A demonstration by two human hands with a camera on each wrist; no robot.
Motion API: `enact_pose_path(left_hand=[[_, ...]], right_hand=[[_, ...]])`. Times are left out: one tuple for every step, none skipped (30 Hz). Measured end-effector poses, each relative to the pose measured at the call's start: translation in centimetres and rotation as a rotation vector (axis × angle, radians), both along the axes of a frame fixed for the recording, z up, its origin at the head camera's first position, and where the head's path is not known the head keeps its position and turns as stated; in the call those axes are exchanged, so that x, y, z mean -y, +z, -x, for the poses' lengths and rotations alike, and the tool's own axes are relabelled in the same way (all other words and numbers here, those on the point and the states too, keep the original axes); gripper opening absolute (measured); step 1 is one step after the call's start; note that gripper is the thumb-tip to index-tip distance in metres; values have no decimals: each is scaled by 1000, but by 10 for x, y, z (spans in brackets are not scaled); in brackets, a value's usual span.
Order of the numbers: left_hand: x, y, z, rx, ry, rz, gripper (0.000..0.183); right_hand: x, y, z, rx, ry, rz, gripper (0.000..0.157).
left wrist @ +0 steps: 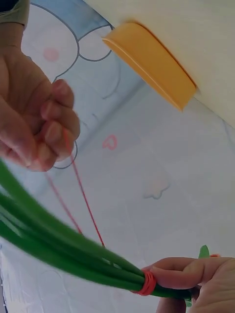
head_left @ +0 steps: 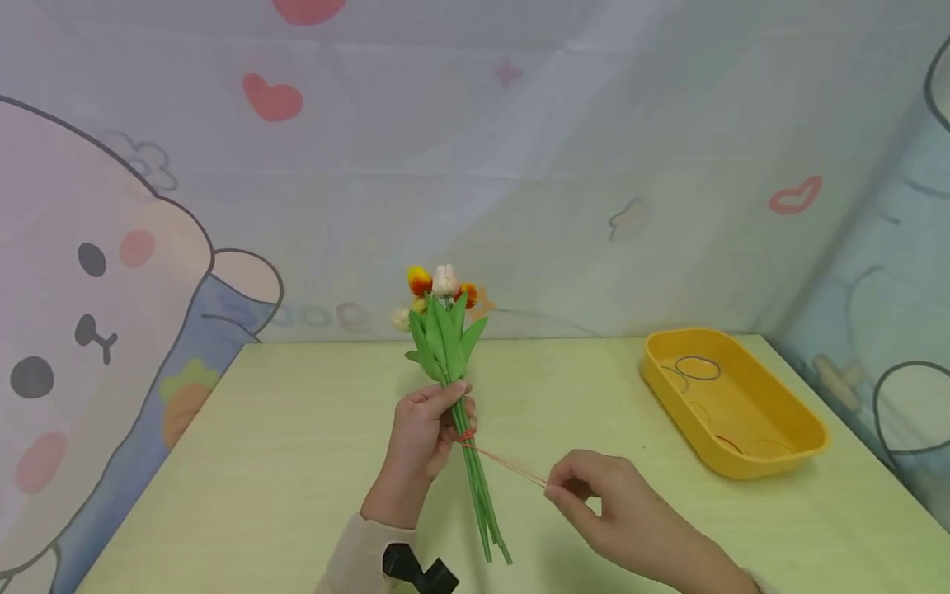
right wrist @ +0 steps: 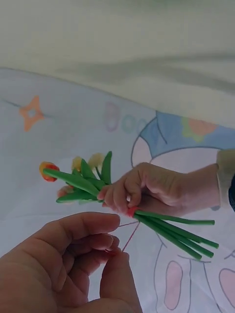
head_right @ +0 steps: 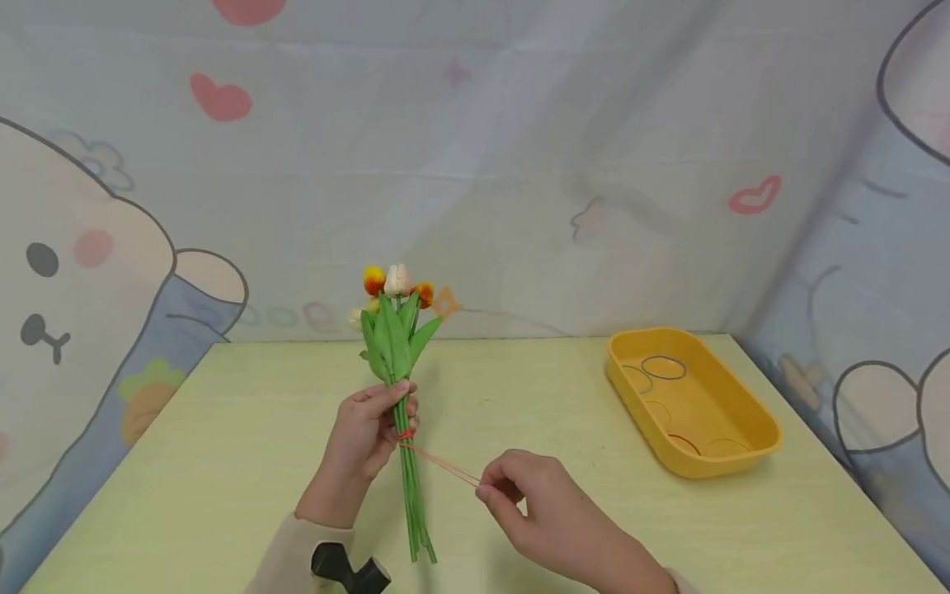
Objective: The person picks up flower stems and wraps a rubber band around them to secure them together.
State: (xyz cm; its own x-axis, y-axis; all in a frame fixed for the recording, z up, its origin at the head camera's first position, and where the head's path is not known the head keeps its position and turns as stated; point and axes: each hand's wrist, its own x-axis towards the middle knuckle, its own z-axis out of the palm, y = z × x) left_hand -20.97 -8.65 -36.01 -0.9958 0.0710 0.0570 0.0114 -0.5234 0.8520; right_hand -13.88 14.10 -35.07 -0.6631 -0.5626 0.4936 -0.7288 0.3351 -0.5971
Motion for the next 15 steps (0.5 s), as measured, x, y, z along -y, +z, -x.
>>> enact_pose_path(left_hand=[[-1,0,1,11,5,-6,28],[-1,0,1,22,9,-12,29],[-2,-1,1,34,12,-20,29],[-3,-2,2,44,14,-24,30],[-3,-2,3,52,14,-27,30],[-4,-3,3,60,18,-28,30],[-5,-4,4,66,21,-27,30],[-6,-5,4,73,22,-24,30],[-7,-6,4,79,22,-21,29],[-8,-8,5,87,21,-17,29],[-9,-9,5,97,20,-16,29],[-10,-9,5,106,20,-13,29],[-11,-10,5,112,16,-9,30],[-12,-11,5,119,14,-4,30],[-13,-12,5,125,12,0,30]], right_hand=[[0,0,-2,17,22,5,13],[0,-1,-3,30,48,12,13],[1,-2,-4,36,78,22,13],[1,-3,-5,38,112,33,13],[1,-5,-6,48,136,39,14],[2,-6,-8,60,151,44,14],[3,-8,-10,59,166,49,15],[5,-9,-11,52,179,55,16],[6,-11,-11,45,187,61,17],[8,-12,-12,45,191,68,18],[9,-13,-14,43,187,74,19],[10,-14,-14,41,190,85,19],[11,-15,-14,34,198,96,20],[12,-16,-15,31,199,105,21],[13,-17,-15,27,200,112,22]])
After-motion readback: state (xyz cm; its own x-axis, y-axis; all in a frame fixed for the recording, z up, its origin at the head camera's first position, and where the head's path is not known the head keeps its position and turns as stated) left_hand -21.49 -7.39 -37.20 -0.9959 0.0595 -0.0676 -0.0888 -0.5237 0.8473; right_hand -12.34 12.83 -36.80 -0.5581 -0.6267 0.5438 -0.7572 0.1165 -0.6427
